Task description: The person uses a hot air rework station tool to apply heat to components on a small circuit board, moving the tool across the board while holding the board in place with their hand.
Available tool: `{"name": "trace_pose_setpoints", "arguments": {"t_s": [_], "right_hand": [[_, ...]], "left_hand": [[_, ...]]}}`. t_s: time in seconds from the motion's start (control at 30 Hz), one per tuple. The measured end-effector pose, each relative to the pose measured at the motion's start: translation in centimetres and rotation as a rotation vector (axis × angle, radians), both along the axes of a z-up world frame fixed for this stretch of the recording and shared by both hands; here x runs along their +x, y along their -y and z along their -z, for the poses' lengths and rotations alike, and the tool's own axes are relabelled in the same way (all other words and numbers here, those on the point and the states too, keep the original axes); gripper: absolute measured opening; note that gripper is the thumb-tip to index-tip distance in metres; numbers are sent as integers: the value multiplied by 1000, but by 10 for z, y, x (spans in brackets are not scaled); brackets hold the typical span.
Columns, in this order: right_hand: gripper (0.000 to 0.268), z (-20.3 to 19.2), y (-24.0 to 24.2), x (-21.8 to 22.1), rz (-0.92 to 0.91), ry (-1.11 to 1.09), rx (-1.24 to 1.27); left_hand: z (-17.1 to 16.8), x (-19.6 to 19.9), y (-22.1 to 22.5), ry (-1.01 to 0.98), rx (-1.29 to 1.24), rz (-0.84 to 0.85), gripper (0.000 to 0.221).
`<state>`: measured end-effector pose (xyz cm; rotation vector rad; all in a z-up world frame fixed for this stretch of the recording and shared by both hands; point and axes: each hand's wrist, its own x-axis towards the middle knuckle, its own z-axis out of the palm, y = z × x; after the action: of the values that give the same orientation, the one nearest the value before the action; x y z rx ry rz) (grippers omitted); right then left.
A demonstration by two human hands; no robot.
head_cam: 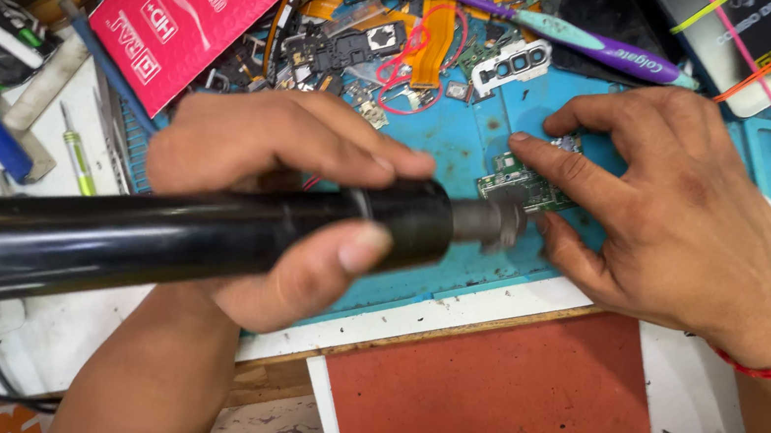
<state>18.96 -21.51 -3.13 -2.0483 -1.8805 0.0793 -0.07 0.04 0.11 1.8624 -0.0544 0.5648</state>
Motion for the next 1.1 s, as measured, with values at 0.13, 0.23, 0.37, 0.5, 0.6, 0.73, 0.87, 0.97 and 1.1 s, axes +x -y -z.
{"name": "trace_pose_setpoints", "arguments": {"t_s": [0.13, 0.23, 0.37, 0.5, 0.6, 0.73, 0.87, 0.97, 1.1], "right_hand": [[53, -2, -2, -1, -16, -9, 7], [53, -3, -2, -3, 1, -31, 6], [53, -2, -1, -2, 18, -90, -21], [53, -4, -2, -3, 21, -79, -10], [53, -5, -2, -4, 25, -84, -11], [55, -5, -3, -4, 19, -77, -17], [55, -4, -2, -4, 22, -92, -21], [54, -4, -2, -5, 23, -85, -13], [54, -5, -3, -5, 20, -74, -6]], "left_hand": [[3, 4, -1, 17, 137, -16, 22], [0, 2, 2, 16, 120, 6, 22], [5, 5, 1, 30, 98, -24, 19], [3, 6, 2, 23, 52, -73, 19], [3, 9, -4, 10, 144, -81, 21], [1, 6, -2, 63, 33, -33, 22], [0, 3, -1, 39, 97, 18, 22], [3, 4, 2, 24, 49, -64, 20], [7, 6, -3, 52, 80, -27, 20]]}}
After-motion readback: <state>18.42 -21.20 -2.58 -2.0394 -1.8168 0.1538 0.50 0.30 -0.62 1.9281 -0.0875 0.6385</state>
